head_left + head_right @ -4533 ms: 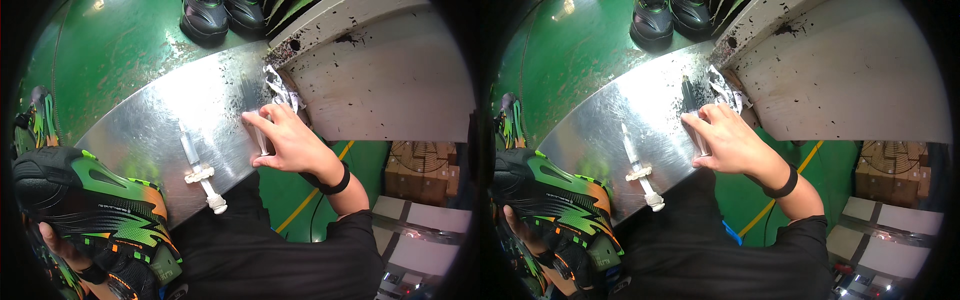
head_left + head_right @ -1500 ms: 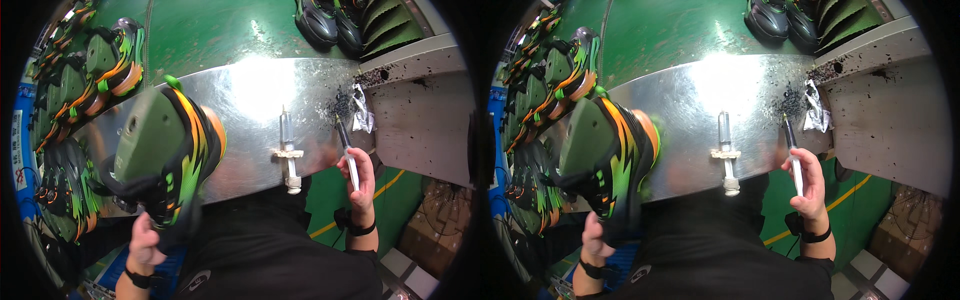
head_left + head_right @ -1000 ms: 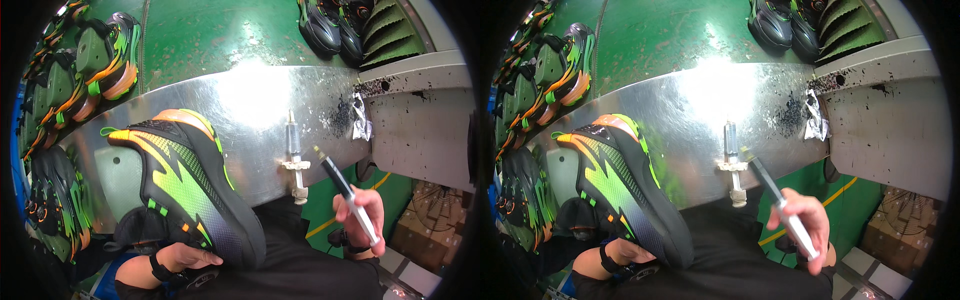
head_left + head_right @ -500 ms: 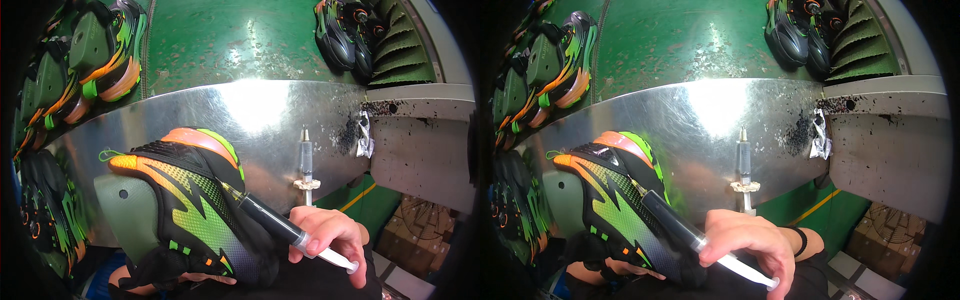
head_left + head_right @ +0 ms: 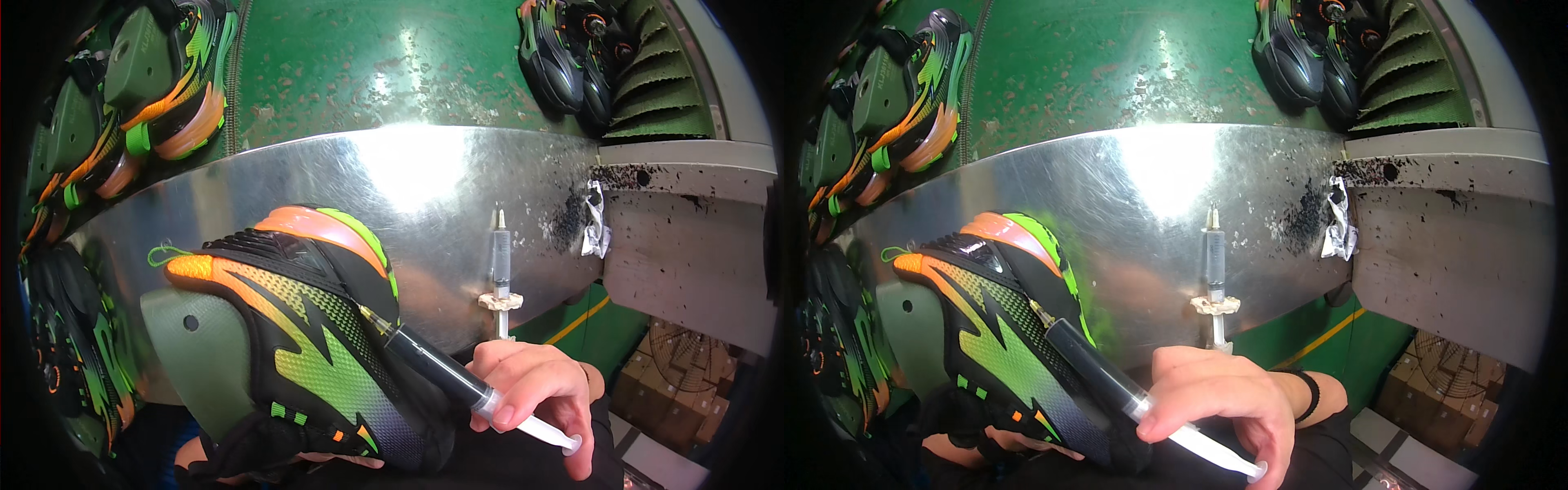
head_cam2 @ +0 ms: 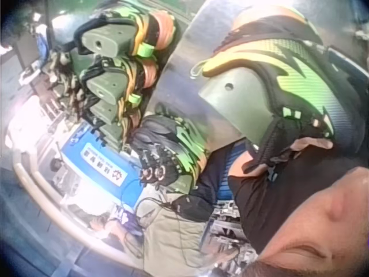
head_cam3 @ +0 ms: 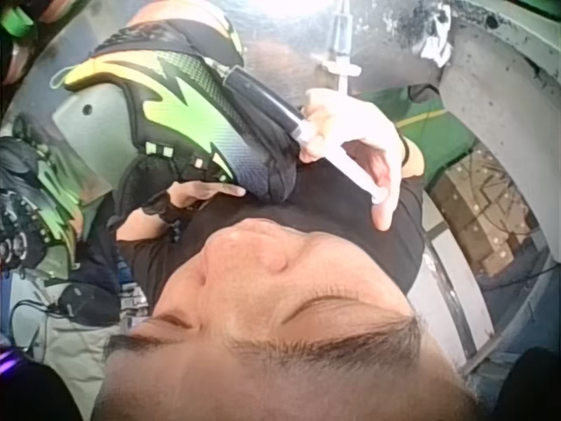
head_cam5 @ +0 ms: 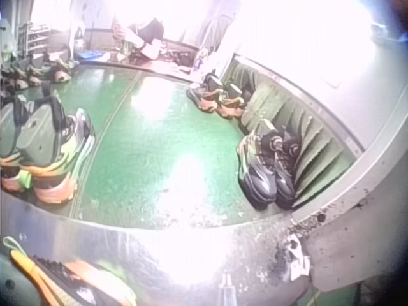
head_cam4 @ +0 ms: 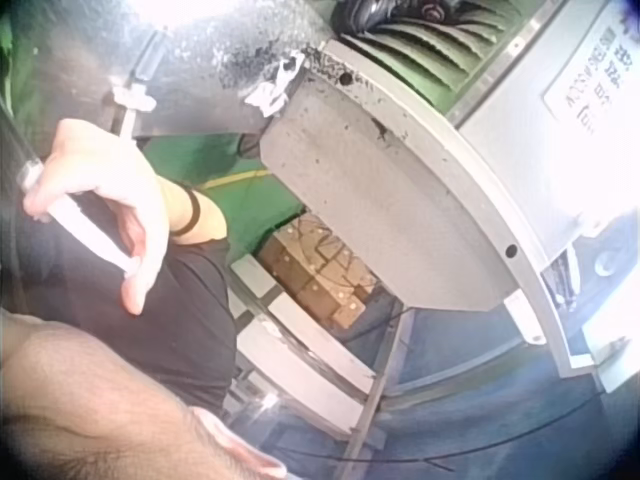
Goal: Applying adhesive or sealant to the seams and soles of shoes using a syringe applicator.
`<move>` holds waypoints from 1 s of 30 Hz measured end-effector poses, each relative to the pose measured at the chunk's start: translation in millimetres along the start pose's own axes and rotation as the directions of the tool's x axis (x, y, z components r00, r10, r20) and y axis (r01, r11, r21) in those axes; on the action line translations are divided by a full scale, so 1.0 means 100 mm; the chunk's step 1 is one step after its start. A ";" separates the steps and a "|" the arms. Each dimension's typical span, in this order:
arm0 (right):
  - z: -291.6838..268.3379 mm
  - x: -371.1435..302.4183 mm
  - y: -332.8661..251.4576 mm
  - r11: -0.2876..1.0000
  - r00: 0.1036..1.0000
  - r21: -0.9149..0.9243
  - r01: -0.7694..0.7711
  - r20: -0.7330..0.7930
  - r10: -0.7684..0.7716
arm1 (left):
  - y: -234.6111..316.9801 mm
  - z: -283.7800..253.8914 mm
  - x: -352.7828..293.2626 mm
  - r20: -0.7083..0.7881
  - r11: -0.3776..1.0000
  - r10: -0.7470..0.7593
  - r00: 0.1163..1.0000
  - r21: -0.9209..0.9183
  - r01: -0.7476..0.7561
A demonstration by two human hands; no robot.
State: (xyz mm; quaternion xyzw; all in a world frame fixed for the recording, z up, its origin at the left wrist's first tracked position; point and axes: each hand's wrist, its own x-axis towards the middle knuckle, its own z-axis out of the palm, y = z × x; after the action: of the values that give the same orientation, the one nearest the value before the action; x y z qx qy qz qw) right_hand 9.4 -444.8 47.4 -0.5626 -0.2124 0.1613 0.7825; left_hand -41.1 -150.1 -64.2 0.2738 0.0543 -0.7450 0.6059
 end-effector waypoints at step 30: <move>0.30 -0.89 -1.06 0.931 0.976 -0.322 -0.169 0.078 0.204 | 0.39 0.81 0.39 0.031 0.797 0.532 0.846 -0.356 -0.488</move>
State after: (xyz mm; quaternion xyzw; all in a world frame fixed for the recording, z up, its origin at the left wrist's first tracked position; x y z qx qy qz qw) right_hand -81.1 -498.2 143.1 -0.6876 -0.2239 0.2300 0.6513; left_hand -36.9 -227.7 -5.0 0.1227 0.0647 -0.5495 0.8239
